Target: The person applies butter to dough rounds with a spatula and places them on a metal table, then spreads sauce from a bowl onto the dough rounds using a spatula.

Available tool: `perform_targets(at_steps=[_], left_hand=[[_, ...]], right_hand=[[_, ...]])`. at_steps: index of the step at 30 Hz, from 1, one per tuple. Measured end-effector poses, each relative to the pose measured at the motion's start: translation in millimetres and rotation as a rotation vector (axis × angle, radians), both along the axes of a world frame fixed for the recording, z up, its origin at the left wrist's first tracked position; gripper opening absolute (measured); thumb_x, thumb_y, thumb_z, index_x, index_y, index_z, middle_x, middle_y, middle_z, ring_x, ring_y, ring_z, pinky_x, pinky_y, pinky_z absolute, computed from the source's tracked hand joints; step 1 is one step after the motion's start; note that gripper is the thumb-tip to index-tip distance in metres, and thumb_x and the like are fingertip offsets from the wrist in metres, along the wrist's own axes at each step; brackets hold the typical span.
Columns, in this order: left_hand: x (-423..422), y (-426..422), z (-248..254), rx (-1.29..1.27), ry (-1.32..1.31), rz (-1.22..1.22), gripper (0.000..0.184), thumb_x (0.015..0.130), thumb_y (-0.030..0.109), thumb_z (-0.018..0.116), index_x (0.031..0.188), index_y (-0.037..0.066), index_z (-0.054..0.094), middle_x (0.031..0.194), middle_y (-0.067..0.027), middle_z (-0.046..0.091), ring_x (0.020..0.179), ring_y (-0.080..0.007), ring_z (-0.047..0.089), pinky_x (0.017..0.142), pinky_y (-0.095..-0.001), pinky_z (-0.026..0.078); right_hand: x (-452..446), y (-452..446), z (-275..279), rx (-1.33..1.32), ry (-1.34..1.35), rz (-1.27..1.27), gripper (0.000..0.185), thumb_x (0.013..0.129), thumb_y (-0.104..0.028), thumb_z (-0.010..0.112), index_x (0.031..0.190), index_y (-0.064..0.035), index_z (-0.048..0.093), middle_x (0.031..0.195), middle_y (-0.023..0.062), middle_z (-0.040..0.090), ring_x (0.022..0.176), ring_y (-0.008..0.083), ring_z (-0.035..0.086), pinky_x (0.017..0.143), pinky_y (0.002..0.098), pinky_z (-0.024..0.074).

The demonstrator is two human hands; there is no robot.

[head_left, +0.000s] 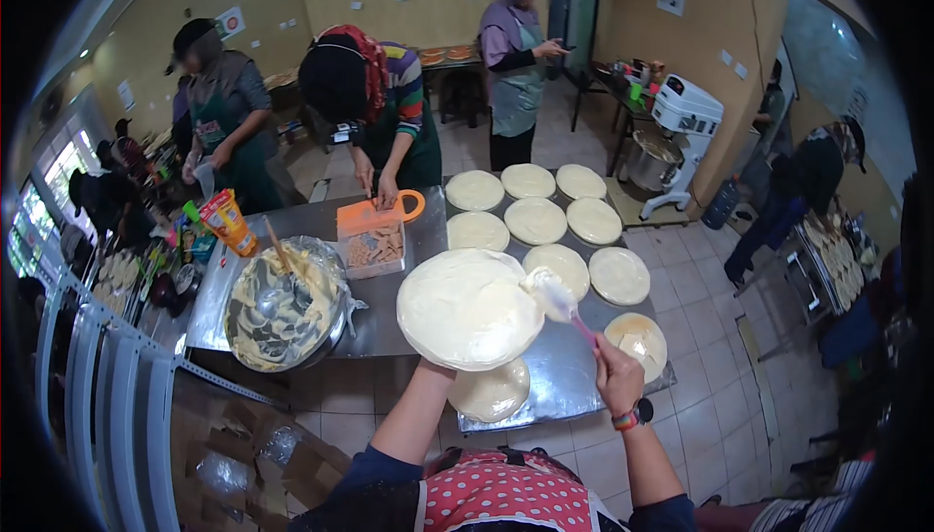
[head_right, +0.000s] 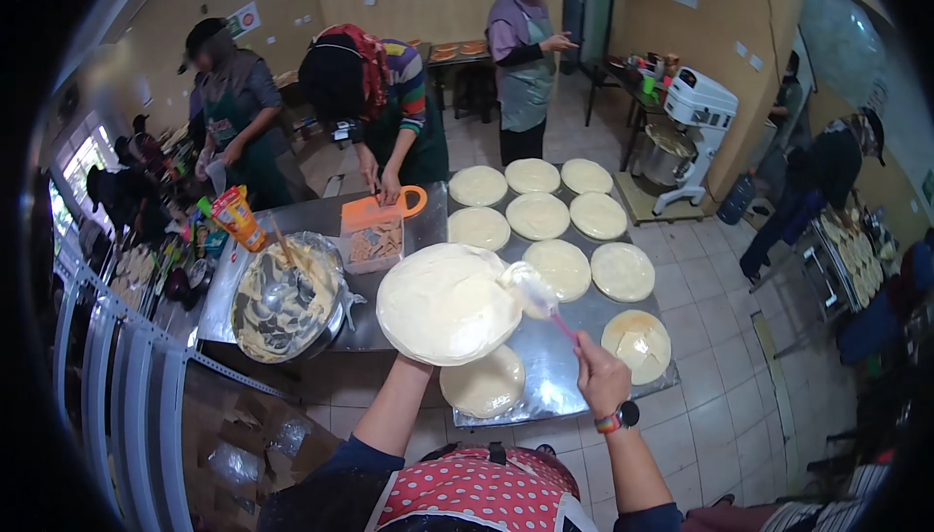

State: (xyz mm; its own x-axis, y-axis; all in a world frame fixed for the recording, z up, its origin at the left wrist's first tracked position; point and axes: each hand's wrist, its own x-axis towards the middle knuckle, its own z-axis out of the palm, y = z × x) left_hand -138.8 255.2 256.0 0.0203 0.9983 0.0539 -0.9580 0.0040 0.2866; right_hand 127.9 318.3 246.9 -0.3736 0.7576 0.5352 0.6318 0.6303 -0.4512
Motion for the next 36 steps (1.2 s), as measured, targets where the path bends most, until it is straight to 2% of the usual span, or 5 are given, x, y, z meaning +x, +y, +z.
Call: perform_targets(at_steps=[8, 20, 24, 26, 36], left_hand=[[-9, -14, -9, -0.068, -0.019, -0.187, 0.054, 0.087, 0.044, 0.040, 0.128, 0.009, 0.037, 0.127, -0.0131, 0.043, 0.113, -0.0280, 0.046, 0.091, -0.0435, 0.043], [29, -17, -62, -0.161, -0.124, -0.209, 0.052, 0.088, 0.043, 0.038, 0.126, 0.009, 0.040, 0.126, -0.0136, 0.045, 0.112, -0.0291, 0.047, 0.091, -0.0457, 0.042], [90, 9, -84, -0.172, -0.130, -0.109, 0.051, 0.088, 0.043, 0.038, 0.125, 0.009, 0.041, 0.124, -0.0132, 0.047, 0.112, -0.0294, 0.047, 0.092, -0.0465, 0.041], [124, 25, -117, -0.191, -0.142, -0.080, 0.051, 0.088, 0.043, 0.038, 0.125, 0.009, 0.042, 0.124, -0.0131, 0.047, 0.112, -0.0295, 0.047, 0.092, -0.0466, 0.041], [221, 92, -200, -0.278, -0.382, 0.278, 0.047, 0.087, 0.046, 0.033, 0.119, 0.014, 0.047, 0.122, -0.0096, 0.049, 0.111, -0.0310, 0.046, 0.092, -0.0508, 0.039]], right_hand=[[3, 13, -14, -0.114, 0.180, 0.007, 0.020, 0.081, -0.014, 0.057, 0.099, -0.0097, 0.062, 0.078, 0.0164, 0.061, 0.066, 0.0306, 0.061, 0.057, 0.0347, 0.0471], [43, 37, -64, -0.278, -0.477, 0.055, 0.024, 0.085, -0.027, 0.049, 0.099, -0.0134, 0.062, 0.074, 0.0148, 0.062, 0.066, 0.0327, 0.060, 0.057, 0.0409, 0.0473], [109, 25, -143, -0.160, 0.001, -0.069, 0.031, 0.088, -0.030, 0.047, 0.105, -0.0080, 0.060, 0.067, 0.0145, 0.062, 0.057, 0.0268, 0.060, 0.051, 0.0338, 0.0455], [141, 5, -162, -0.780, 0.526, -0.199, 0.035, 0.089, -0.035, 0.047, 0.106, -0.0063, 0.059, 0.050, 0.0017, 0.049, 0.038, 0.0116, 0.045, 0.036, 0.0250, 0.0338], [269, -34, -140, -1.276, 0.805, -0.244, 0.036, 0.089, -0.039, 0.045, 0.110, -0.0095, 0.051, 0.048, -0.0054, 0.030, 0.034, 0.0048, 0.026, 0.031, 0.0214, 0.0206]])
